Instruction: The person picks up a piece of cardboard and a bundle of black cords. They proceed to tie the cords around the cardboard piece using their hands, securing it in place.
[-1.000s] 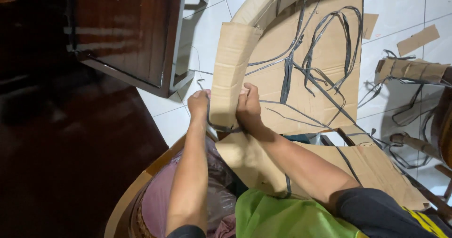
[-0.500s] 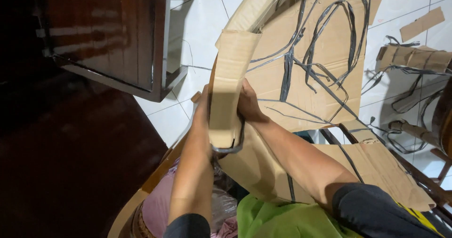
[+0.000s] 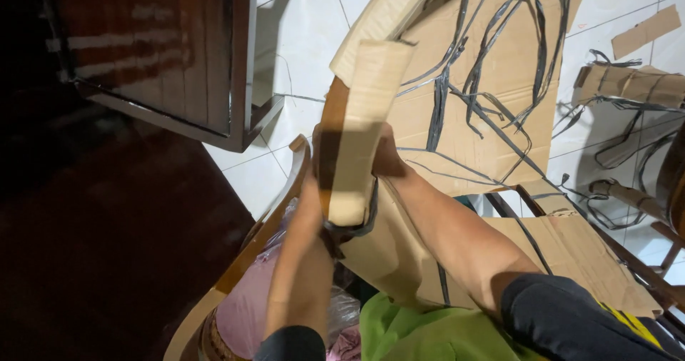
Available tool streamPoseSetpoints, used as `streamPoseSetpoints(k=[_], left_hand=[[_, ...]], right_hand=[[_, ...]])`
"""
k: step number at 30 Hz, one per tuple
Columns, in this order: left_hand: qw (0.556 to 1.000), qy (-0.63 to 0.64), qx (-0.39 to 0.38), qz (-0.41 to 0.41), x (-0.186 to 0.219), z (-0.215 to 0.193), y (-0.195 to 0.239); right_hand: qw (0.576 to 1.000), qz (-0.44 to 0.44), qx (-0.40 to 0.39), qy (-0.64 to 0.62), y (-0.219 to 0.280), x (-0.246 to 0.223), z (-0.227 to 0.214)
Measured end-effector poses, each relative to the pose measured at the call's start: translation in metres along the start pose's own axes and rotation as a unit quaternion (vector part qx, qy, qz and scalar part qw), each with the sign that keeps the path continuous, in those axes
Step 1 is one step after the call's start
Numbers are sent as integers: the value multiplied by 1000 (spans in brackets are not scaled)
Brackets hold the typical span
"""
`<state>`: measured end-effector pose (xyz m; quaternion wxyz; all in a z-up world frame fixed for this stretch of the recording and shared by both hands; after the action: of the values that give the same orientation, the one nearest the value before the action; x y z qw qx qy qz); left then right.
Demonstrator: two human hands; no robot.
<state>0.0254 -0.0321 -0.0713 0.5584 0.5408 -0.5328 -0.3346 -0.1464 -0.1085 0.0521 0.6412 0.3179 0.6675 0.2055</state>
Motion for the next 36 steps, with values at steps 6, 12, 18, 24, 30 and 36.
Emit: streamPoseSetpoints(k=[6, 12, 18, 24, 30, 36], left_hand=[[993, 101, 61, 13, 39, -41, 101], [879, 10, 214, 427, 136, -96, 361], [697, -351, 256, 570, 123, -16, 410], [630, -373, 319, 603, 124, -9, 395], [726, -298, 207, 585, 129, -33, 369], [716, -401, 133, 555, 144, -21, 401]], right_hand=[[999, -7, 1, -51, 14, -9, 8], [999, 26, 44, -18, 25, -27, 8], [999, 34, 26, -1, 22, -18, 1], [995, 58, 15, -85, 15, -10, -4], [996, 47, -23, -77, 2, 11, -3], [999, -5, -38, -2, 7, -24, -4]])
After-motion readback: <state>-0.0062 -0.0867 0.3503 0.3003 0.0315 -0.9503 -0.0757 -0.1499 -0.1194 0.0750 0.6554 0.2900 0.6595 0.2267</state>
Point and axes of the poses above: each hand's wrist, its own y-axis away from the middle knuckle, its own z-axis out of the palm, x = y × z, the point moved 10 cm from there along -y, towards the middle knuckle, and after that the axes turned 7 degrees about -z, right-handed, at the moved point
